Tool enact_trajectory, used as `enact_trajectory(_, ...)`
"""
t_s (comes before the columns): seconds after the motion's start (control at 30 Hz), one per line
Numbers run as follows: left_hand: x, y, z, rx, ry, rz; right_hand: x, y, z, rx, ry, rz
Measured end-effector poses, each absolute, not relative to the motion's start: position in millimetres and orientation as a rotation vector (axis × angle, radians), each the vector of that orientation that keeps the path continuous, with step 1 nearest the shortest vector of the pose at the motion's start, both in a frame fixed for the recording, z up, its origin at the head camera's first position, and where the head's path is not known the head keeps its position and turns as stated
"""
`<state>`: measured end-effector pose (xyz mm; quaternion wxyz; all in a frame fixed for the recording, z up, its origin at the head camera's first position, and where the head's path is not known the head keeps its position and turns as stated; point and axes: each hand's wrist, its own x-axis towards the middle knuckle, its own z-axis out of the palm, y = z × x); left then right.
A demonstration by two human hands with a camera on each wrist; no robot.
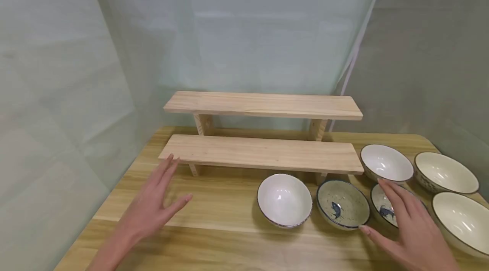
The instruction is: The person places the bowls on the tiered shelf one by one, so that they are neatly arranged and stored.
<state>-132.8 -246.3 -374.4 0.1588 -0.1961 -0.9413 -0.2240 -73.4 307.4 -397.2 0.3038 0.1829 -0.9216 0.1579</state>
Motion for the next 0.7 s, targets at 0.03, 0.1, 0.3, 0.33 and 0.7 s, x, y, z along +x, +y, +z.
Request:
enact_trajectory(0.03, -135, -249, -373, -0.536, -2.693, -0.706, -73, 309, -396, 0.470, -2.443, 0.434)
enact_trajectory(0.1, -140, -256, -372, -0.491, -2.674, -0.864, -71, 311, -395, 0.453, -2.449, 0.463)
enact_trajectory(0.3, -153, -274, -375, -0.408, -2.510, -1.251, -68, 323, -390, 0.468, -2.410, 0.504)
enact_trajectory(0.33, -155, -276, -376, -0.398, -2.487, -1.287, -67, 326, -390, 0.469, -2.397, 0.510)
enact_trajectory(0.7, -180, -301, -378, -0.312, -2.418, -1.492, -66, 354, -395, 0.343, -2.144, 0.594)
